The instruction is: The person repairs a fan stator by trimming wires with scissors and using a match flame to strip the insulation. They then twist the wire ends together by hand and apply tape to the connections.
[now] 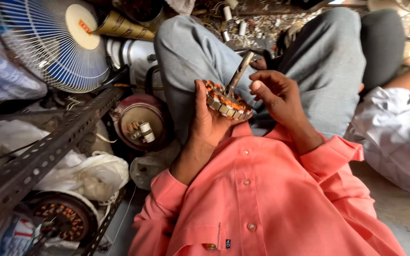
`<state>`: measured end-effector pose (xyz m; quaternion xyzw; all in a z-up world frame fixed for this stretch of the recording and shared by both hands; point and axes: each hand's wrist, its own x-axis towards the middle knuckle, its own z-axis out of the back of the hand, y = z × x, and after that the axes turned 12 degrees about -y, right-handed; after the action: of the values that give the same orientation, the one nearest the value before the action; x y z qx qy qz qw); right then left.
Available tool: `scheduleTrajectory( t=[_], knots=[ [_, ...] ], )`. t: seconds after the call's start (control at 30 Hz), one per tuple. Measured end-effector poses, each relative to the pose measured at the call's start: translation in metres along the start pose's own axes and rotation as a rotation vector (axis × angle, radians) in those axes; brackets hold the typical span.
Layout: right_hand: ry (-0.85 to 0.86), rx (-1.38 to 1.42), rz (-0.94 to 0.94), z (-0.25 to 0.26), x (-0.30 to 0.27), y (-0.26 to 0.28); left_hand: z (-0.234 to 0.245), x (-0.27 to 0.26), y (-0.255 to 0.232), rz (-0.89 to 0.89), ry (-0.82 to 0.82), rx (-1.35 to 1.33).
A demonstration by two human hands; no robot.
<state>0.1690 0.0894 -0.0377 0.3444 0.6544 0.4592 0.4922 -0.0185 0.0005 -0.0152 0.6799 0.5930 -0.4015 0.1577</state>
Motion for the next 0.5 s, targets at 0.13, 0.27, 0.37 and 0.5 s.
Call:
scheduleTrajectory(
  t=[0.13,0.27,0.37,0.5],
  knots=[
    [0.034,0.118,-0.067,-0.006,-0.002,0.010,0.002,0.001,0.021,0.042,-0.095,0.079],
    [-0.036,0.267,-0.253,-0.008,-0.005,-0.009,0.012,0.005,0.034,0.109,-0.009,0.114],
    [-0.123,0.266,-0.237,-0.010,-0.010,-0.012,0.005,-0.002,0.021,0.022,0.104,0.177],
    [-0.185,0.265,-0.169,-0.009,-0.009,-0.032,0.017,-0.011,0.010,-0.197,0.101,0.411]
  ],
)
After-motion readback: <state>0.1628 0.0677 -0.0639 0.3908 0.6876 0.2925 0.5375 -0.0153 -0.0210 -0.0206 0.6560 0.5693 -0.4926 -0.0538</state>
